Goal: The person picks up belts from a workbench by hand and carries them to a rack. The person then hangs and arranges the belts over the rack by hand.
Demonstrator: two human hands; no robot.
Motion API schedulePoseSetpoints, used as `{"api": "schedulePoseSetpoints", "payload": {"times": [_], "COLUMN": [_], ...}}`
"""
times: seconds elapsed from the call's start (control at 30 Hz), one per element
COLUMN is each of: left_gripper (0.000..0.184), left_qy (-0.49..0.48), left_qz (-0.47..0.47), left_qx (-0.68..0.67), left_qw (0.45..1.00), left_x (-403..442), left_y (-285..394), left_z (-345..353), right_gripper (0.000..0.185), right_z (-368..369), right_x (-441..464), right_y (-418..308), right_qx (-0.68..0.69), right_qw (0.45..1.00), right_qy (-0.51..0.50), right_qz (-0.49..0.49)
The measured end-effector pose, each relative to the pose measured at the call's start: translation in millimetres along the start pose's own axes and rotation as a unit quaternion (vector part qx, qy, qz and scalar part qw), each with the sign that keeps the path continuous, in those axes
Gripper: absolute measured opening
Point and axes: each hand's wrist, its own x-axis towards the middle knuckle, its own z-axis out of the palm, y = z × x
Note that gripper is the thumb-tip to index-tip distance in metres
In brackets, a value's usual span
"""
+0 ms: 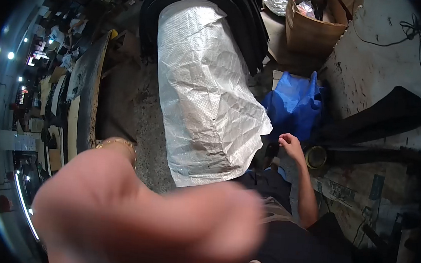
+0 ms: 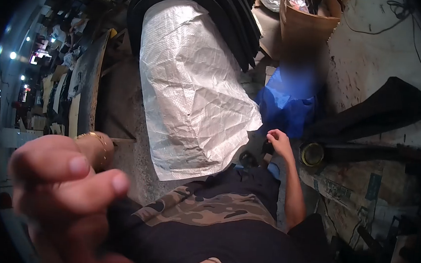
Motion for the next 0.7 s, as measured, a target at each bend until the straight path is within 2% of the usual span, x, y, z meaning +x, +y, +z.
{"api": "schedulePoseSetpoints", "payload": {"times": [0.03, 0.1, 0.17, 0.2, 0.23, 0.27, 0.33, 0.4, 0.43, 0.53, 0.57, 0.6, 0.67, 0.7], "left_gripper": [0.032, 0.033, 0.011, 0.016, 0.02, 0.024, 0.027, 0.03, 0.034, 0.048, 0.066, 0.066, 0.079, 0.088], "left_qy": [0.006, 0.022, 0.109, 0.096, 0.093, 0.102, 0.138, 0.151, 0.143, 0.095, 0.049, 0.038, 0.012, 0.012], "left_qz": [0.005, 0.025, 0.149, 0.13, 0.079, -0.047, -0.109, -0.259, -0.269, -0.341, -0.367, -0.375, -0.39, -0.429], "left_qx": [0.002, 0.008, 0.103, 0.047, 0.165, 0.095, 0.137, 0.172, 0.197, 0.274, 0.276, 0.274, 0.227, 0.201], "left_qw": [1.0, 0.999, 0.977, 0.986, 0.979, 0.989, 0.975, 0.938, 0.932, 0.894, 0.887, 0.885, 0.892, 0.881], "left_x": [1, 1, -2, -1, -8, 1, 13, 25, 31, 47, 48, 45, 45, 39], "left_y": [-1, -20, -73, -102, -126, -145, -210, -274, -306, -387, -413, -434, -473, -483], "left_z": [0, 12, 37, 38, 27, 27, 16, -6, -15, -24, -25, -20, -7, 2], "right_gripper": [0.017, 0.018, 0.018, 0.018, 0.018, 0.019, 0.022, 0.023, 0.023, 0.023, 0.023, 0.026, 0.03, 0.039], "right_z": [2, -4, -8, -12, -16, -21, -36, -50, -56, -70, -70, -70, -70, -68], "right_x": [-6, 5, -3, 0, 1, 8, 34, 70, 90, 162, 188, 214, 269, 291], "right_y": [11, 27, 6, -9, -29, -45, -72, -104, -123, -175, -186, -195, -216, -224], "right_qx": [0.006, 0.107, 0.157, 0.17, 0.167, 0.164, 0.153, 0.121, 0.116, 0.035, 0.01, 0.02, 0.027, -0.011], "right_qw": [1.0, 0.994, 0.986, 0.983, 0.984, 0.985, 0.985, 0.985, 0.986, 0.974, 0.966, 0.969, 0.972, 0.96], "right_qy": [0.006, 0.03, 0.052, 0.062, 0.058, 0.054, 0.021, 0.006, 0.005, 0.049, 0.058, 0.054, 0.048, 0.071], "right_qz": [0.003, -0.015, 0.004, 0.007, -0.004, -0.016, -0.077, -0.124, -0.122, -0.219, -0.25, -0.239, -0.23, -0.269]}}
